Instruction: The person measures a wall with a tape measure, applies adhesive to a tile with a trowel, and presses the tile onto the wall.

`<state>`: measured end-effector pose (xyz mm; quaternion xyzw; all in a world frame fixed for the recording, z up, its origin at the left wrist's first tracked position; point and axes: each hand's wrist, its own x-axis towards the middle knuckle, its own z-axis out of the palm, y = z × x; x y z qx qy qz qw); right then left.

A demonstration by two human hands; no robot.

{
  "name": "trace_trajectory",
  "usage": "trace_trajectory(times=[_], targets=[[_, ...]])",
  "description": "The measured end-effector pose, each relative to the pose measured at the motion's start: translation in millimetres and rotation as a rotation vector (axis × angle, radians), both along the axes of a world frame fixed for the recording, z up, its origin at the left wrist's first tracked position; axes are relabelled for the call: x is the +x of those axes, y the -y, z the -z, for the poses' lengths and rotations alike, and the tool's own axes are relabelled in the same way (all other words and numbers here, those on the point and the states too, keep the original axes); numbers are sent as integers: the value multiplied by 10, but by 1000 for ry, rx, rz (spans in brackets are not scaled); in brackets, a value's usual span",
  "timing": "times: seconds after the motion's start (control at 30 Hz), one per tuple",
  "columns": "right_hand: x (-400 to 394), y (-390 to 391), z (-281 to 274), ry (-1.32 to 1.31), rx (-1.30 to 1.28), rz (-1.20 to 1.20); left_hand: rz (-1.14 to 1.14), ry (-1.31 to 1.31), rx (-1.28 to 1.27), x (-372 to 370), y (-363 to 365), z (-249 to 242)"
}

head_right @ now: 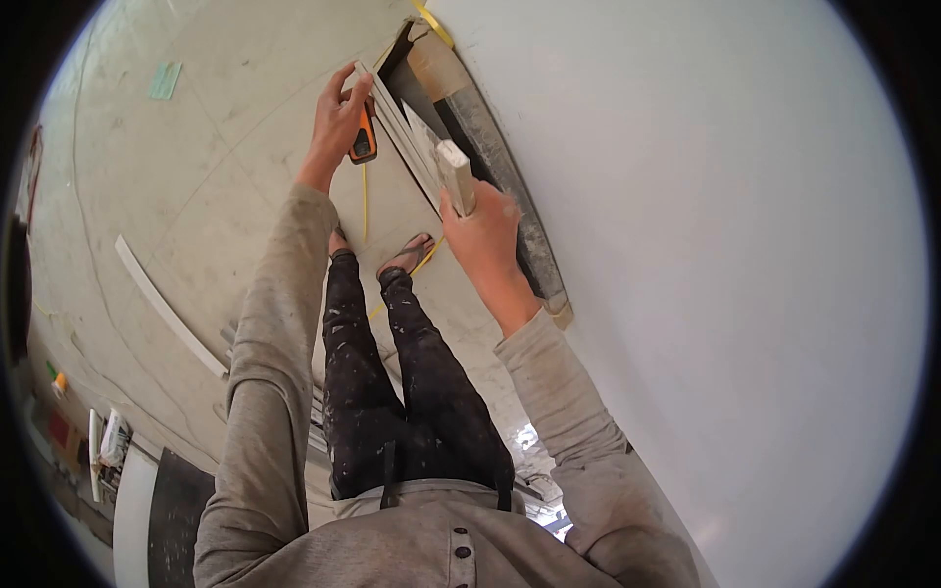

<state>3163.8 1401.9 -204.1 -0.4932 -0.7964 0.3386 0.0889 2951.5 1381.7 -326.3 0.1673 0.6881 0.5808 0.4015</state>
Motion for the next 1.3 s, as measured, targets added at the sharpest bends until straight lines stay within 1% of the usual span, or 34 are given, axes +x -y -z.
trace_trajectory(times=[0.1, 0.17, 0.3, 0.4, 0.43, 0.5, 0.57, 0.7, 0.77, 0.8, 0.87, 0.9, 0.97, 1.0, 1.03, 1.07, 1.1, 1.17, 1.2, 1.23, 1.3], targets=[[68, 27, -34, 7, -15, -16, -11, -9, -33, -10, 21, -5], [110, 57, -46, 22, -60, -20, -10, 29, -27, -16, 42, 11], [107, 106, -41, 80, -4, -51, -36, 18, -27, -37, 74, -13], [123, 138, -33, 126, -27, -63, -33, 74, -7, -35, 97, -42], [118, 136, -46, 144, -73, -48, -40, 78, -12, -49, 111, -51], [53, 92, -69, 174, -113, -42, -37, 41, -17, -45, 111, -39], [-59, 11, -60, 323, -85, -136, -28, 57, -6, -26, 116, 0], [-126, -20, 4, 365, -56, -128, -5, 69, 20, -88, 114, 8], [-192, -91, 68, 451, -42, -217, 3, 68, -7, -76, 118, -6], [-266, -111, 53, 445, -37, -222, 16, 56, -35, -121, 102, -29], [-360, -98, 24, 596, -80, -205, 35, 34, -45, -177, 89, -50], [-368, -64, 64, 602, -86, -204, 62, 23, -56, -160, 98, -49], [-398, -54, 179, 418, -18, -138, 57, 4, -96, -150, 88, -71], [-427, -84, 223, 415, -14, -141, 54, -27, -133, -188, 62, -107], [-467, -110, 285, 413, -105, -146, 52, -35, -133, -214, 43, -136], [-502, -121, 357, 410, -201, -148, 70, -101, -138, -212, 45, -159], [-519, -159, 374, 409, -210, -146, 90, -160, -147, -202, 64, -162], [-506, -275, 292, 431, -322, -313, 87, -128, -132, -199, 86, -79], [-531, -305, 248, 438, -310, -353, 79, -108, -100, -203, 84, -60], [-546, -336, 236, 441, -308, -351, 79, -106, -98, -208, 86, -51], [-562, -397, 236, 456, -444, -365, 99, -89, -90, -211, 99, -20]])
